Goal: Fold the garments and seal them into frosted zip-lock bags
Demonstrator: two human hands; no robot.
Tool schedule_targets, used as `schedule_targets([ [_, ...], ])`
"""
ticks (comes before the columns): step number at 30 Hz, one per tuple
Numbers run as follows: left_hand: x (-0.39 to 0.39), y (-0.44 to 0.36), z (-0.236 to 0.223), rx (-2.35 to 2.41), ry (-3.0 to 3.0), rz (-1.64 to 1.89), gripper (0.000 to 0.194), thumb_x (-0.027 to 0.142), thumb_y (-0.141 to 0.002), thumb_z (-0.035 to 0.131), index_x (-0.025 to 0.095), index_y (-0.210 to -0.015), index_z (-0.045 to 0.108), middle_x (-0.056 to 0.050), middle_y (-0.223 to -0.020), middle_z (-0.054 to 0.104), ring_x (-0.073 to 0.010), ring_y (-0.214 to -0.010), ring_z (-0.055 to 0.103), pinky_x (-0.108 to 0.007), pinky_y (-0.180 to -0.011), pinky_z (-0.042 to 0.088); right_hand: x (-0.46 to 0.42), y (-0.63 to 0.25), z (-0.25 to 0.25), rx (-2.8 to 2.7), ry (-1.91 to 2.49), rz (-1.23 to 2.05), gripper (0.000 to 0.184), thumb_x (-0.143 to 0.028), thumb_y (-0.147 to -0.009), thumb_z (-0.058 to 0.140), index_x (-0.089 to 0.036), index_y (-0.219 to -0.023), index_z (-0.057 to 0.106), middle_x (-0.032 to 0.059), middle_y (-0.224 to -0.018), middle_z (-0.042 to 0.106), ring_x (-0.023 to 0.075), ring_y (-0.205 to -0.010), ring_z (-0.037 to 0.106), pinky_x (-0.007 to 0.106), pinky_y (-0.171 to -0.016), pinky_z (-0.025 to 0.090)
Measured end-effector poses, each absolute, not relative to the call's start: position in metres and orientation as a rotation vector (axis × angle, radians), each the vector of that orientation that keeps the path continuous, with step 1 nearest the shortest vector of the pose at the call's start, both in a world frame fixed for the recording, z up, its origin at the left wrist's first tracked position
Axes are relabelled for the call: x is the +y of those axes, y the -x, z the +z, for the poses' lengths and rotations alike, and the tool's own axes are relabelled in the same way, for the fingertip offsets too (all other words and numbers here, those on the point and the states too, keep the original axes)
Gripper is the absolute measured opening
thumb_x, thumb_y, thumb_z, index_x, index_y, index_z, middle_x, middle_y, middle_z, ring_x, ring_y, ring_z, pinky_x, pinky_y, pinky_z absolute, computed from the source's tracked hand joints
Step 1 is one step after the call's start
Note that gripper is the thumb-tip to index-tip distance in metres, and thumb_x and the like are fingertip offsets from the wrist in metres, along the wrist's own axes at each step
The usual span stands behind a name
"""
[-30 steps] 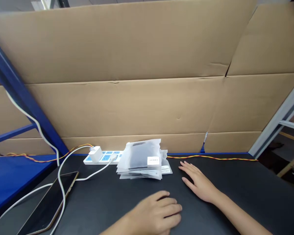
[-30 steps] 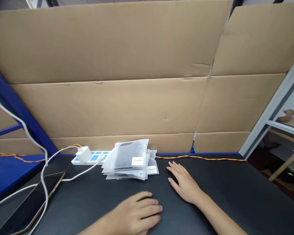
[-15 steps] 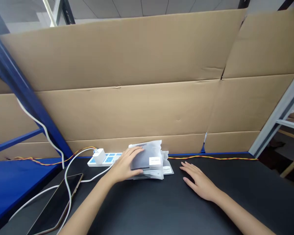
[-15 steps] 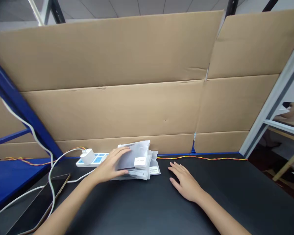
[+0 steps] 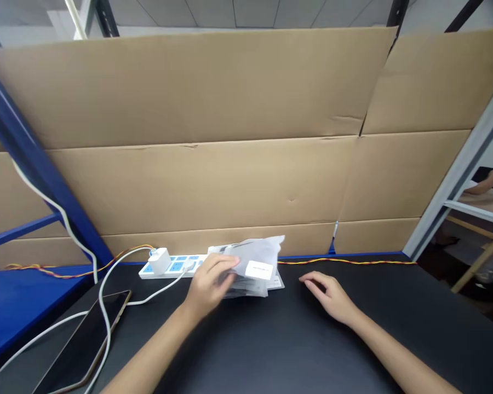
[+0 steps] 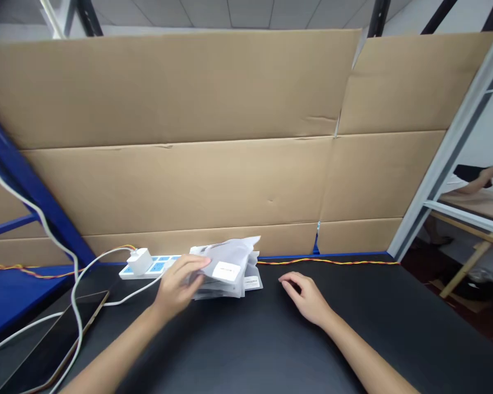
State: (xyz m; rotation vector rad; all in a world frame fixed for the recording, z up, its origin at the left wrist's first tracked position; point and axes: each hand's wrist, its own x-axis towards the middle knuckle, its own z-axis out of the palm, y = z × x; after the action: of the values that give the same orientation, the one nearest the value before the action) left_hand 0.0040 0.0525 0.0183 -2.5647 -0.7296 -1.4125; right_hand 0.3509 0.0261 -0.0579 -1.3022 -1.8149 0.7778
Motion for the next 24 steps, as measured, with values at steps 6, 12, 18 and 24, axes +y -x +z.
schedule_targets([
  [6, -0.023, -0.072, -0.015, -0.074, 2.775, -0.930, 0.011, 0.014, -0.095, 0.058, 0.021, -0.099, 0.066, -0.001, -0.096, 0.077, -0.0184, -0.081, 0.067, -0.033, -0.068, 0.050, 0.015, -0.356, -0.045, -1.757, 1.211, 1.367, 0.058, -0.065, -0.096, 0.036, -0.017, -0.109, 0.065, 0.0074, -0.087, 0.073, 0.0155, -0.059, 0.067, 0.022, -0.044, 0.047],
  [12, -0.028, -0.080, -0.039, -0.134, 3.248, -0.778, 0.017, 0.033, -0.100, 0.051, 0.024, -0.109, 0.062, -0.001, -0.105, 0.075, -0.0187, -0.087, 0.064, -0.032, -0.081, 0.046, 0.005, -0.340, -0.050, -1.876, 1.265, 1.499, 0.035, -0.045, -0.085, 0.066, -0.019, -0.109, 0.066, -0.0031, -0.072, 0.062, 0.0089, -0.048, 0.055, 0.017, -0.040, 0.039],
  [18, -0.010, -0.066, -0.026, -1.078, 3.393, -0.669, 0.008, 0.022, -0.091, 0.057, 0.024, -0.096, 0.063, 0.000, -0.086, 0.065, -0.0180, -0.082, 0.058, -0.028, -0.079, 0.043, -0.004, -0.324, -0.043, -1.952, 1.234, 1.287, 0.011, -0.028, -0.084, 0.066, -0.017, -0.085, 0.068, -0.0052, -0.064, 0.054, 0.0093, -0.061, 0.047, 0.020, -0.056, 0.036],
  [24, -0.004, -0.064, -0.040, -1.361, 3.418, -0.974, 0.023, 0.025, -0.090, 0.060, 0.023, -0.113, 0.058, -0.003, -0.102, 0.060, -0.0172, -0.089, 0.056, -0.026, -0.082, 0.044, -0.009, -0.325, -0.040, -1.992, 1.109, 1.463, 0.005, -0.013, -0.073, 0.064, -0.016, -0.075, 0.061, -0.0064, -0.062, 0.053, 0.0085, -0.057, 0.045, 0.019, -0.055, 0.036],
])
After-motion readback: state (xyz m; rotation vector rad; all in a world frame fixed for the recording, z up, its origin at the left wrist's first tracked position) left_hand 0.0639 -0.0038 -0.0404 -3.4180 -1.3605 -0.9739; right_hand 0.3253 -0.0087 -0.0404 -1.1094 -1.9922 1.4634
